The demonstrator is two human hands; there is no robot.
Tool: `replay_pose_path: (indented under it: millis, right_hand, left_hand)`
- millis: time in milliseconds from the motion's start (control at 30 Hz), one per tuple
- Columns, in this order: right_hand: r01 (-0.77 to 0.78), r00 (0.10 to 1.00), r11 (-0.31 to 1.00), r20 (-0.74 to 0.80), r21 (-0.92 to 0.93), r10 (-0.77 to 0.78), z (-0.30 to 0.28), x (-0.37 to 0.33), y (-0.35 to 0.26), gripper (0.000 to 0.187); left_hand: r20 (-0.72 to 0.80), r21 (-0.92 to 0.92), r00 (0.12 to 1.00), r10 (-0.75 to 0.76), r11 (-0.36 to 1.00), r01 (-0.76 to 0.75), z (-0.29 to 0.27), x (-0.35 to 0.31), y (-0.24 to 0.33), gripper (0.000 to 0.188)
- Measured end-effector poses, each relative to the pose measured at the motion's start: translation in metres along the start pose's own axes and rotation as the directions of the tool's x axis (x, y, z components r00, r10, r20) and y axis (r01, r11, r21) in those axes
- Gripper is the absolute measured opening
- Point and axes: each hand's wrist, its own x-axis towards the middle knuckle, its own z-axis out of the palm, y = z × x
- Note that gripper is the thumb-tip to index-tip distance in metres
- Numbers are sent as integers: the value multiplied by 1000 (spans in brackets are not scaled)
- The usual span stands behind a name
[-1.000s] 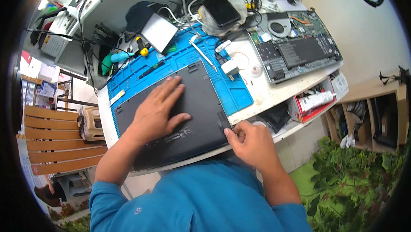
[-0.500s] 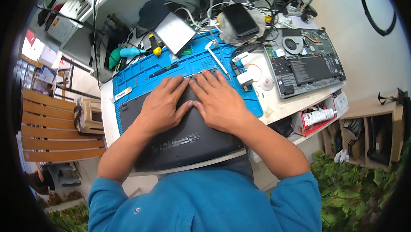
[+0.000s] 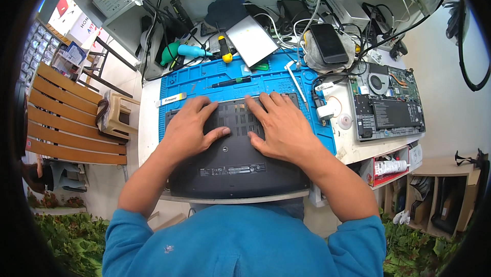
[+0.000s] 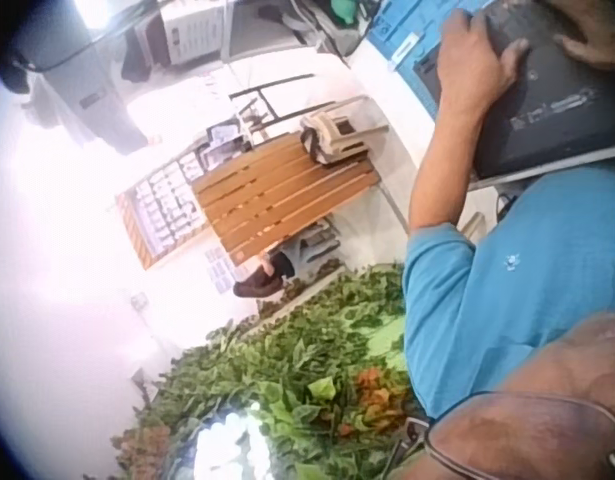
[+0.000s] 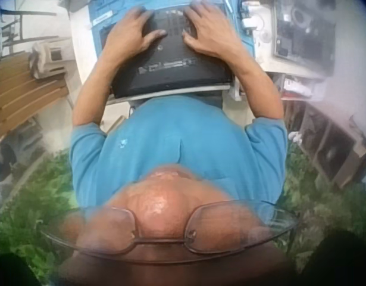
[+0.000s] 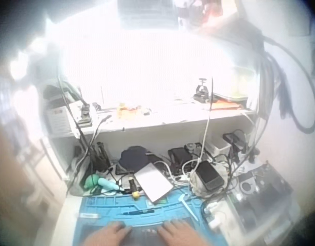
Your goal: The person places a laptop bottom cover onto a workbench and secures it by tightening multiple screws with a yellow-handled screwdriver. The person systematically works around the perimeter of the cover, inserting and tightening screws into various holes.
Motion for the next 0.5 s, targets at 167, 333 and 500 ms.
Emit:
replay_pose_path:
  millis: [167, 333, 500]
  right_hand:
    - [-4, 999, 998, 46, -65, 7, 4, 12, -12, 77]
    - [-4, 1000, 998, 24, -67, 6, 8, 6, -12, 75]
    - [-3, 1000, 993, 28, -120, 6, 6, 7, -17, 76]
  left_hand:
    - [-70, 9, 997, 23, 1000, -22, 8, -12, -10, 71]
    - [-36, 70, 994, -104, 992, 107, -10, -27, -17, 68]
    - [-36, 50, 998, -46, 998, 48, -8, -37, -33, 67]
